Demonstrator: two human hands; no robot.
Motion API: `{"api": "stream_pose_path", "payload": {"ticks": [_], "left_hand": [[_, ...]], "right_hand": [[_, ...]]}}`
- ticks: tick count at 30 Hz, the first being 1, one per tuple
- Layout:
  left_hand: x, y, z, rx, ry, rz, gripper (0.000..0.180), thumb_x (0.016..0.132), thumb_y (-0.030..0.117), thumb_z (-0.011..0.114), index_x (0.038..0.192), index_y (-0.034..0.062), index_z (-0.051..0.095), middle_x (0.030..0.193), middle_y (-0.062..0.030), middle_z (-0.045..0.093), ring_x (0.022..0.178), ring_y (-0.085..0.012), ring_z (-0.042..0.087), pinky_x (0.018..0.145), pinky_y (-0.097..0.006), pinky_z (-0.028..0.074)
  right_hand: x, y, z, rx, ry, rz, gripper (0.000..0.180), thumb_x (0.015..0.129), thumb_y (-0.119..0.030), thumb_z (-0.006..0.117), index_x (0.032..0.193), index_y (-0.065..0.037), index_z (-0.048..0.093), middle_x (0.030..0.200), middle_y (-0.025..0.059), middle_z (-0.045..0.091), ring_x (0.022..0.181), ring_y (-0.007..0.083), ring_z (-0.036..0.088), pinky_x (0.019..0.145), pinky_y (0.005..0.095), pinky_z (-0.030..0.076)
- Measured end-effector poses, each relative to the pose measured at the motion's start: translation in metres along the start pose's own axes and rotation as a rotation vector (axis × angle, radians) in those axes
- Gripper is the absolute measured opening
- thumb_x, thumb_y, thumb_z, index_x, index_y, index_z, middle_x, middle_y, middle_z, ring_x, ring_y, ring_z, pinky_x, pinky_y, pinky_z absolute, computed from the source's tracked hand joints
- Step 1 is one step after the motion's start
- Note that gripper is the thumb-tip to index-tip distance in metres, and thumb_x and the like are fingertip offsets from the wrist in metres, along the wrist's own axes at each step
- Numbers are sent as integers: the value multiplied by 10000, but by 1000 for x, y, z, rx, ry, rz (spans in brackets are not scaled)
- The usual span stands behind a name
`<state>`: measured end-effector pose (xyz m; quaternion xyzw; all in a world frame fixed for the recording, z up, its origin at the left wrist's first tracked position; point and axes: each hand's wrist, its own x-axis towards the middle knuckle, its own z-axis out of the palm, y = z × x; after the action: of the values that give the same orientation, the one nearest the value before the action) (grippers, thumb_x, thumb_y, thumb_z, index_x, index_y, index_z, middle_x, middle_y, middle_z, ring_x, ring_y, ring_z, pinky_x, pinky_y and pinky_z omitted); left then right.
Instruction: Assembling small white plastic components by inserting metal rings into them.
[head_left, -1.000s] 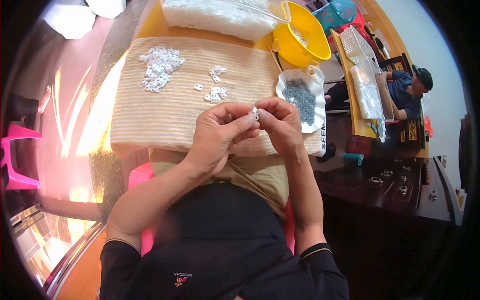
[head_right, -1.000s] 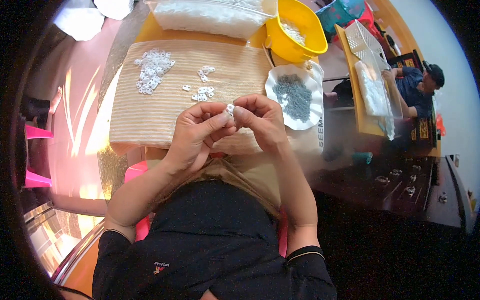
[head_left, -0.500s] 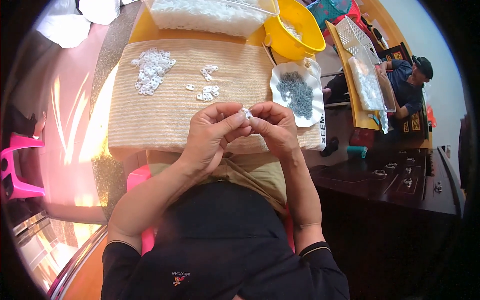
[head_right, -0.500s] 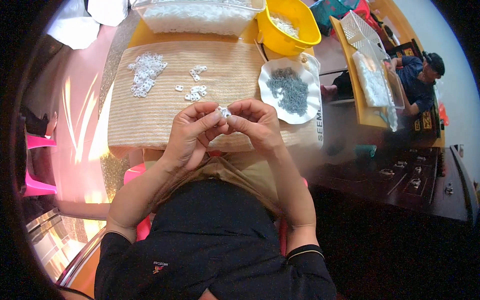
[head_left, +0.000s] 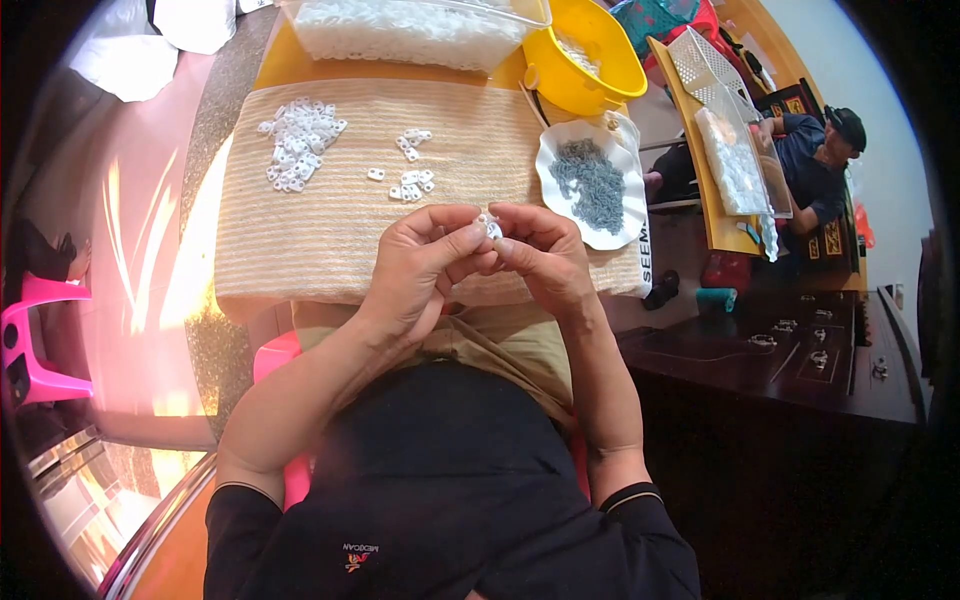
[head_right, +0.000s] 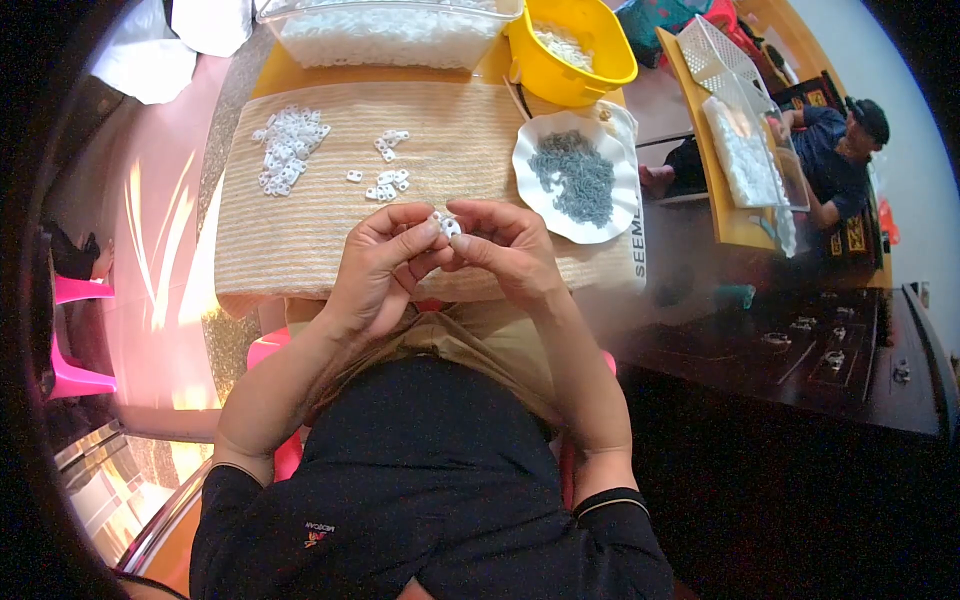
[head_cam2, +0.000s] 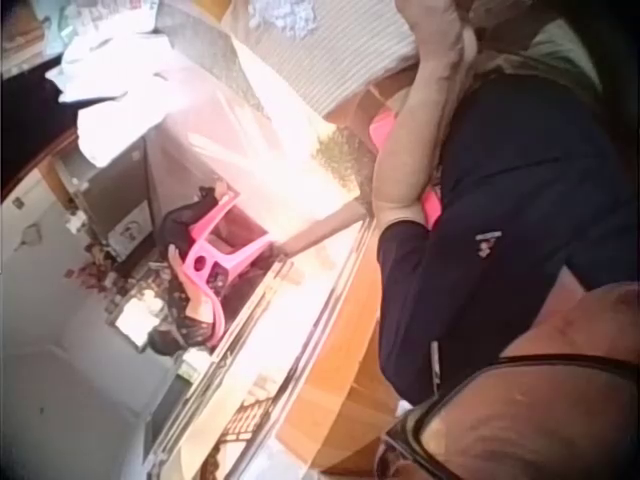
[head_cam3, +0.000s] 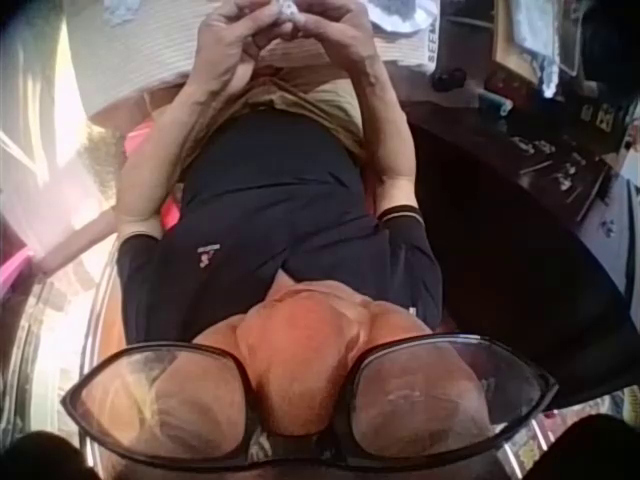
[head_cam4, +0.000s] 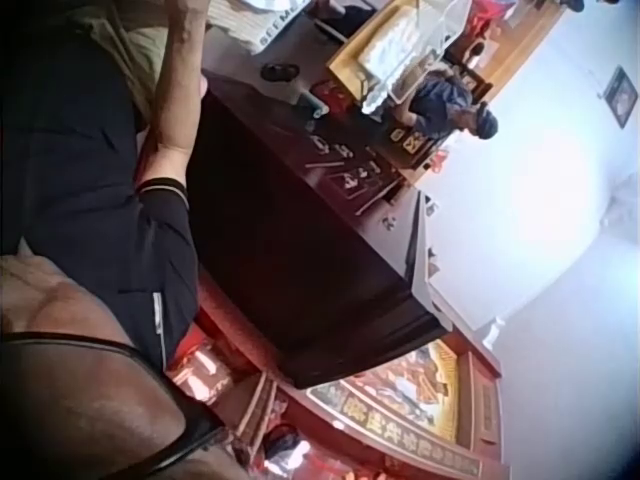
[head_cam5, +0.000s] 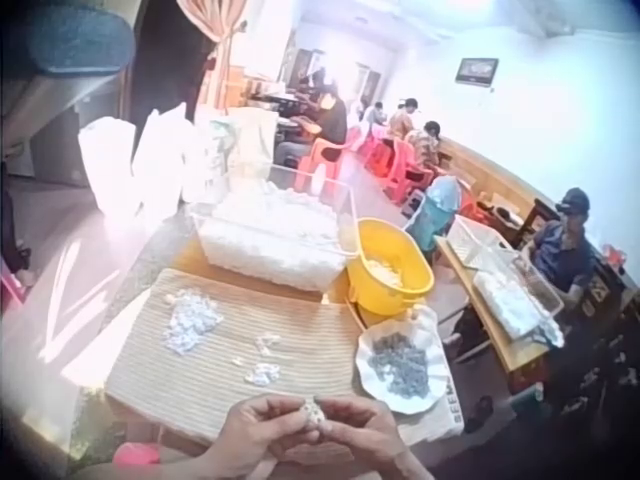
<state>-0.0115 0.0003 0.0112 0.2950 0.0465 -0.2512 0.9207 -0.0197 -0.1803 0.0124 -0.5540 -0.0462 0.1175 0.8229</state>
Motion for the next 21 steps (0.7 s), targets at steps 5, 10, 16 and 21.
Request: {"api": "stream_pose_path", "payload": {"ticks": [5,10,16,21], "left_hand": [[0,0,-1,-1,-6,-14,145,866,25,634,1010,25,616,885,-99,666,788,-173,670,735,-272,579],[0,1,0,-7,-8,-11,149,866,21,633,1014,25,614,881,-99,665,789,-172,669,736,-273,581],[0,1,1,-8,-3,-2,148,865,16,634,1011,18,611,889,-99,661,784,-171,666,745,-274,584],[0,0,1,-2,7,-3,146,865,18,635,1009,15,610,892,-98,658,781,-168,664,738,-273,582]], "right_hand": [[-2,5,-7,30,-17,22,292,869,-20,638,1153,27,586,998,127,667,846,179,663,742,309,573],[-2,3,-2,50,-42,36,253,886,-31,623,1132,23,598,1001,122,666,865,177,664,766,313,576],[-2,11,-2,-5,12,-6,215,915,-81,604,1099,29,612,997,108,666,871,153,655,765,300,577],[-2,10,0,-37,70,24,198,916,-78,603,1081,30,614,951,102,675,830,148,660,742,288,580]]}}
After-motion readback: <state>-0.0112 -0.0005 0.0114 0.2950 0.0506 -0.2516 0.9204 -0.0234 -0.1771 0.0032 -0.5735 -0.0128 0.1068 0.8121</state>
